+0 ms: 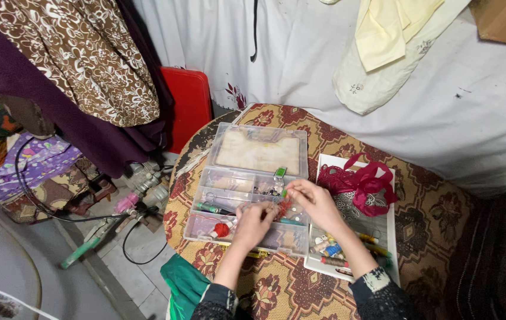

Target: The person organizes craft supplies by moving spools of thread, ribbons, and small decorative items from a clear plastic organizer into a white tray. The person handles each item individually, placing them into the tray and occasionally rearranging them.

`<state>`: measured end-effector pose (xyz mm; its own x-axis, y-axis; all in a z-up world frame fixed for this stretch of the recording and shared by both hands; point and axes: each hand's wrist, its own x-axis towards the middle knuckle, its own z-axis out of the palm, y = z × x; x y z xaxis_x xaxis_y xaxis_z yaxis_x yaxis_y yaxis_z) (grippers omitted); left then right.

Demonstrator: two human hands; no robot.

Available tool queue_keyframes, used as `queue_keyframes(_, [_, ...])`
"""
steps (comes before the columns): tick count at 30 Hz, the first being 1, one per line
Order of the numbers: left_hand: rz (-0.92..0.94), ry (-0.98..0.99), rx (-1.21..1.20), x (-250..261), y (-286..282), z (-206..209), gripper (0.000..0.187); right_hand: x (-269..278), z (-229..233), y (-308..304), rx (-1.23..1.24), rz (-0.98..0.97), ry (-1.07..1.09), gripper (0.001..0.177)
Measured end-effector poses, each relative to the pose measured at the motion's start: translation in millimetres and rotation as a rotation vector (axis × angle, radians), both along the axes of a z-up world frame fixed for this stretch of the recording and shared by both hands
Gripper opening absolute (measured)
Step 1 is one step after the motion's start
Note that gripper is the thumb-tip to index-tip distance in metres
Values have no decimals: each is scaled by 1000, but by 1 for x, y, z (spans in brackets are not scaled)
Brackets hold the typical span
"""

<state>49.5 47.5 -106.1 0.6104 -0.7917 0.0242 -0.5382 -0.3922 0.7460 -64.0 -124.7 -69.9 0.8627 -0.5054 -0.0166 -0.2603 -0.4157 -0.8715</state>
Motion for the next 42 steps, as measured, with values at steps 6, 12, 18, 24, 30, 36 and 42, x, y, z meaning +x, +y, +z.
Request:
queue_keyframes(6, [-11, 498, -294, 19, 18, 22, 30, -14, 19, -10, 199, 67, -221, 30])
queue_keyframes(12, [97, 249, -459, 37, 48, 62, 31, -20, 29, -4, 76, 115, 154, 41])
queue_keyframes(18, [352, 185, -405, 58, 72, 60, 31, -50, 36, -20, -245, 105, 685, 46])
queue_keyframes(24, [558, 12, -545, 72, 86, 31, 29, -100, 9, -49, -350, 135, 1002, 31])
queue_keyframes(30, [744, -61, -595, 76, 94, 20, 27, -97, 32, -49, -171, 162, 785, 30])
queue_keyframes(36, [754, -151, -115, 66, 92, 29, 28, -85, 108, -21, -87, 84, 195, 28])
queue_keyframes(42, [23, -308, -400, -10, 40, 83, 79, -57, 168, 29, -46, 150, -275, 23])
